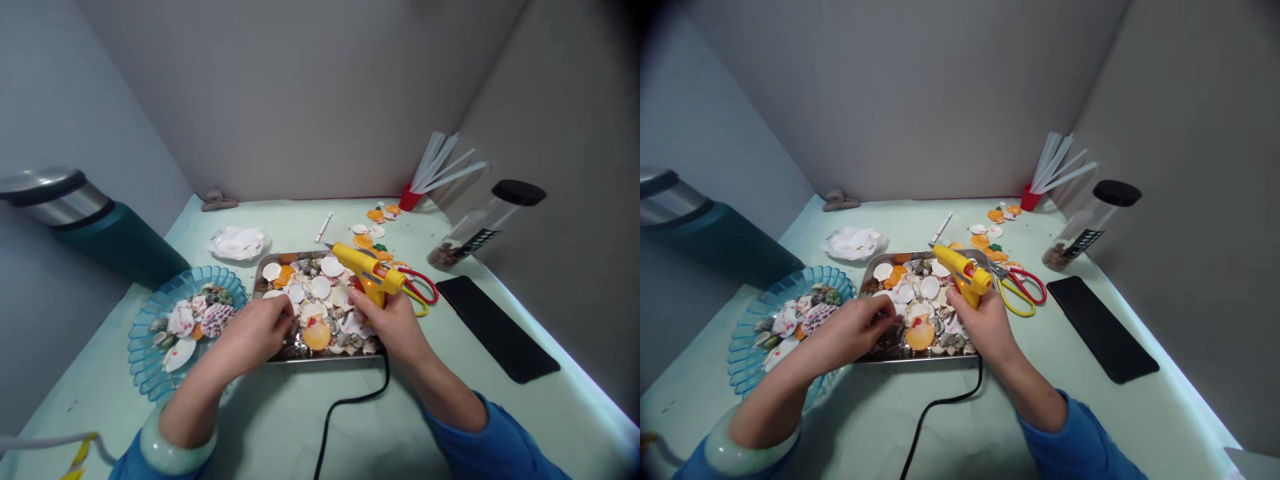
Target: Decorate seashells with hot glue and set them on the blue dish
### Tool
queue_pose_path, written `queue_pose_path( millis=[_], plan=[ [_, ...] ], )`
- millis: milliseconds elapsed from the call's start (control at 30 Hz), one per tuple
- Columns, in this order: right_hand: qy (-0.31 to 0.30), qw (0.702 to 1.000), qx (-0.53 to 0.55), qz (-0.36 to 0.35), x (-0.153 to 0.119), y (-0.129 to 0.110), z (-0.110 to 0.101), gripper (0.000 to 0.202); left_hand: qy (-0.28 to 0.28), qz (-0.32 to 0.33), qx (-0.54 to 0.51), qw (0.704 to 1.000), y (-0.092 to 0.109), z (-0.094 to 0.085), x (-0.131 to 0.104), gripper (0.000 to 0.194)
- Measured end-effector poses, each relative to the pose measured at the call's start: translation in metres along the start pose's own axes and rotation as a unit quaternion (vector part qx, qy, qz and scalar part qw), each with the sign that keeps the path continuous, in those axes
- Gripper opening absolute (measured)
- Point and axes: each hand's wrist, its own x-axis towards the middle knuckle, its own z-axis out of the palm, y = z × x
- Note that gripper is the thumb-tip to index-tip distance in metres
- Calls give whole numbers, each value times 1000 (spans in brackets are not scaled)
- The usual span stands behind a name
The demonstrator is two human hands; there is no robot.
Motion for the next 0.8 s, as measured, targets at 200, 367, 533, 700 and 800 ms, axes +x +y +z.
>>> queue_pose_path(
  millis=[200, 367, 533, 700, 800],
  plan=[
    [-22, 1000, 14, -10, -4, -4, 0, 14, -124, -26, -517, 847, 4, 2, -3, 16],
    [-87, 994, 60, -40, -14, -3, 2, 11, -182, -39, -675, 714, 12, 12, 0, 15],
    [-137, 984, 99, -49, -17, -3, 4, 8, -213, -19, -720, 660, 19, 20, 5, 11],
    [-156, 979, 130, -26, -17, -1, 6, 11, -222, -33, -741, 633, 22, 24, 7, 8],
    [-198, 966, 168, 7, -17, 0, 6, 14, -233, -39, -750, 617, 23, 24, 6, 9]
  ],
)
